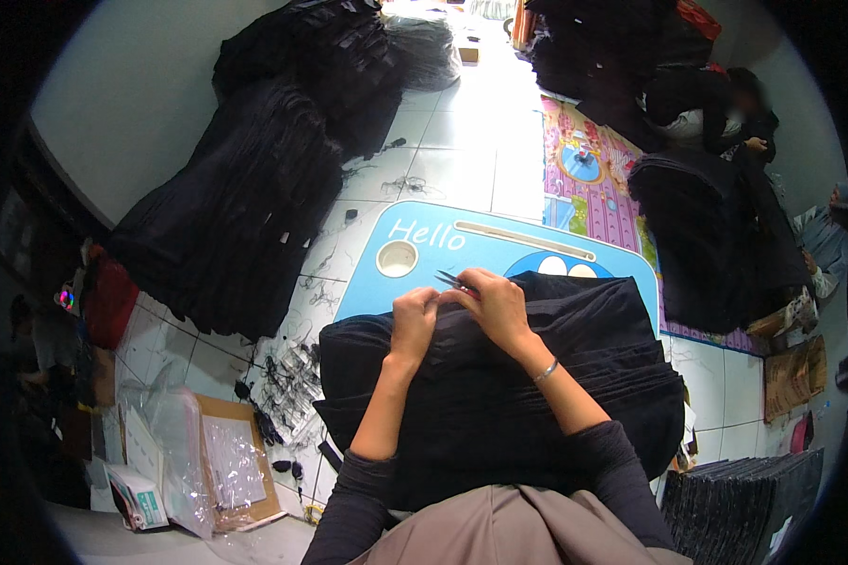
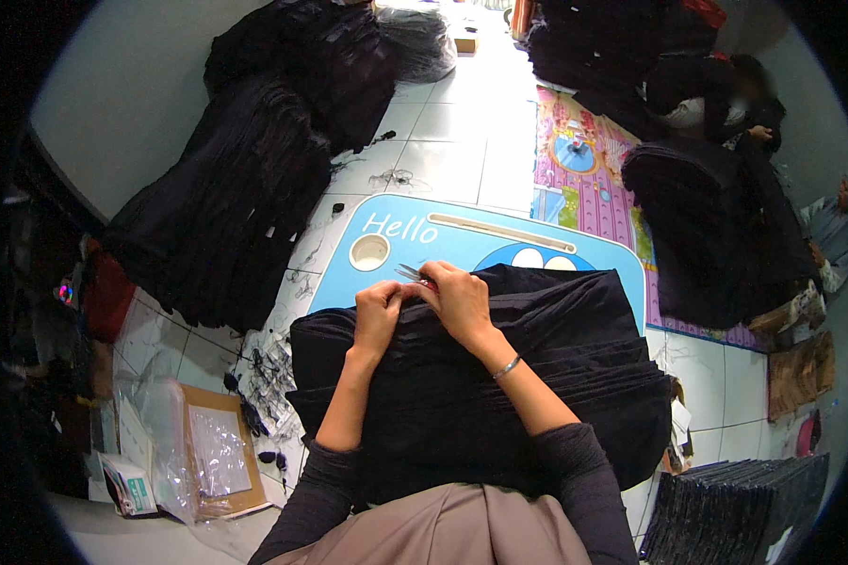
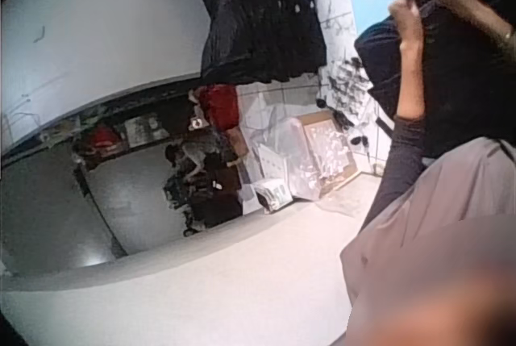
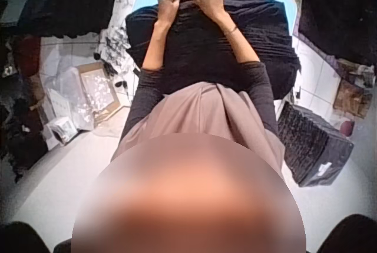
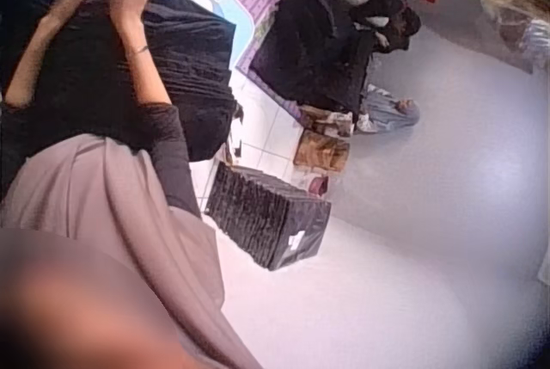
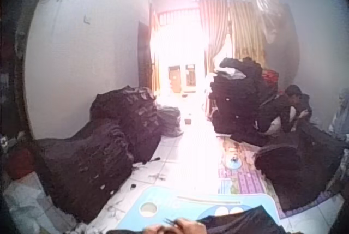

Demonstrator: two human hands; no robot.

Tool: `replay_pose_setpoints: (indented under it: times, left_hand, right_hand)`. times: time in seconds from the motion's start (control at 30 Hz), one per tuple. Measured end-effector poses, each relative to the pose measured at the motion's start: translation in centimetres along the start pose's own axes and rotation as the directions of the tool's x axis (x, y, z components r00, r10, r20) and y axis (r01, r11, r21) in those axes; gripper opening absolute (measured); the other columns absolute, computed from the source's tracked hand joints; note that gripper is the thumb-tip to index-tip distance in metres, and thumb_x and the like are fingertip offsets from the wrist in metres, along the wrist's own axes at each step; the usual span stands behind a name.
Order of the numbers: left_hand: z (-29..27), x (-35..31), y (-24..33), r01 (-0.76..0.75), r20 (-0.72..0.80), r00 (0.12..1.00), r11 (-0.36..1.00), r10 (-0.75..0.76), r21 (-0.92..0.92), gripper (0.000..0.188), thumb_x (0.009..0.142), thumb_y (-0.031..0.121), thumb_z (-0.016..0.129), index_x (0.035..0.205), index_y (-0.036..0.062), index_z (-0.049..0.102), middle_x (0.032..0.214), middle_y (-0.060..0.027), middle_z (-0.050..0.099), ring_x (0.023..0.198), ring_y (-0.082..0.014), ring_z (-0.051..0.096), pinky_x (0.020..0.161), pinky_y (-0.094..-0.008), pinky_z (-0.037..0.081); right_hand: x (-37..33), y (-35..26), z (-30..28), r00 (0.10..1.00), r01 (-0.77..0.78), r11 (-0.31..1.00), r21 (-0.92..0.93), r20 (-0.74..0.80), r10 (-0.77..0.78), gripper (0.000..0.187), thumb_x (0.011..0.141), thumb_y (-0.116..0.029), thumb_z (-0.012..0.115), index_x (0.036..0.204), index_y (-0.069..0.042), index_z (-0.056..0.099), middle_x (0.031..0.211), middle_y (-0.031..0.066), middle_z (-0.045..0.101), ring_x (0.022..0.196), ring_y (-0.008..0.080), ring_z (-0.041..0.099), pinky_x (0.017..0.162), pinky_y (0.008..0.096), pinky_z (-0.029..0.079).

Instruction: The person uses small scissors to trim loose threads and cut off tags from a black garment. The person repeatedly snips threads and removes tags from the garment's neckline and edges.

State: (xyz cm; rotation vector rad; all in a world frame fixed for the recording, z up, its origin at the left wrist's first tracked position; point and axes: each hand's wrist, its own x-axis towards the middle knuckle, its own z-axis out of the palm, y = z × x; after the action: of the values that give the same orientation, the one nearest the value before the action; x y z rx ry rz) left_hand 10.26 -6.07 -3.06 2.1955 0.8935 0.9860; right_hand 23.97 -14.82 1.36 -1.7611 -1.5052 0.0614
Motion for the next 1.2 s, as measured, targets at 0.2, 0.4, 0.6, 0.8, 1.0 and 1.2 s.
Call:
replay_pose_setpoints:
  times: [0.2, 0.4, 0.6, 0.8, 1.0, 1.2]
  left_hand:
    - [-0.5, 0.0, -0.7, 0.123, 0.001, 0.992, 0.977, -0.125, -0.173, 0.013, 0.086, 0.01, 0.071, 0.088, -0.0029, 0.071, 0.08, -0.0111, 0.069, 0.07, -0.019, 0.063, 0.066, -0.0303, 0.048]
    - [-0.8, 0.2, -1.9, 0.245, 0.143, 0.967, 0.917, -0.209, -0.315, 0.019, 0.091, 0.012, 0.066, 0.093, -0.0062, 0.069, 0.099, -0.0094, 0.064, 0.081, -0.0151, 0.062, 0.069, -0.0279, 0.05]
    - [-0.5, 0.1, -2.3, 0.179, 0.103, 0.983, 0.94, -0.155, -0.291, 0.02, 0.093, 0.013, 0.063, 0.093, -0.007, 0.066, 0.102, -0.0111, 0.058, 0.082, -0.0171, 0.06, 0.07, -0.0291, 0.05]
    - [-0.6, 0.3, -3.5, 0.392, 0.278, 0.919, 0.734, -0.28, -0.554, 0.018, 0.096, 0.017, 0.062, 0.095, -0.0004, 0.066, 0.092, -0.0024, 0.057, 0.074, -0.0081, 0.051, 0.068, -0.0221, 0.043]
    - [-8.7, 5.5, -9.5, 0.521, 0.454, 0.837, 0.188, -0.305, -0.833, 0.012, 0.098, 0.012, 0.058, 0.104, 0.0022, 0.06, 0.087, -0.003, 0.062, 0.072, -0.0067, 0.058, 0.066, -0.0174, 0.051]
    - [-16.7, 9.0, -14.7, 0.316, -0.212, 0.949, 0.657, -0.235, 0.684, 0.034, 0.081, 0.005, 0.072, 0.113, 0.0059, 0.061, 0.129, -0.0203, 0.055, 0.106, -0.0323, 0.063, 0.088, -0.0392, 0.053]
  right_hand:
    - [-1.6, 1.3, -0.7, 0.988, -0.145, 0.976, -0.164, 0.024, 0.151, 0.044, 0.088, -0.048, 0.064, 0.077, -0.005, 0.067, 0.073, 0.0113, 0.068, 0.066, 0.0299, 0.068, 0.056, 0.0381, 0.051]
    - [-2.0, 1.1, 0.2, 0.999, -0.002, 0.98, -0.198, 0.034, 0.009, 0.039, 0.083, -0.046, 0.069, 0.072, -0.009, 0.066, 0.063, 0.0068, 0.064, 0.058, 0.0239, 0.066, 0.053, 0.0346, 0.049]
    - [-1.2, 0.6, 1.5, 0.993, 0.112, 0.936, -0.335, 0.063, -0.096, 0.039, 0.083, -0.046, 0.068, 0.068, -0.011, 0.064, 0.063, 0.007, 0.064, 0.058, 0.0243, 0.066, 0.052, 0.0341, 0.05]
    - [-0.9, 1.0, 2.1, 0.994, 0.096, 0.926, -0.366, 0.084, -0.07, 0.039, 0.083, -0.047, 0.068, 0.069, -0.011, 0.067, 0.063, 0.0087, 0.065, 0.058, 0.0258, 0.066, 0.052, 0.0352, 0.05]
    - [-1.5, 4.5, -2.7, 0.988, -0.148, 0.953, -0.264, -0.001, 0.153, 0.044, 0.085, -0.053, 0.065, 0.078, -0.01, 0.071, 0.067, 0.0126, 0.066, 0.064, 0.031, 0.068, 0.055, 0.0414, 0.051]
    - [-1.6, 8.6, -7.2, 0.943, -0.333, 0.926, -0.178, -0.053, 0.329, 0.041, 0.081, -0.042, 0.074, 0.085, -0.001, 0.068, 0.085, 0.0187, 0.067, 0.079, 0.0351, 0.067, 0.065, 0.0419, 0.051]
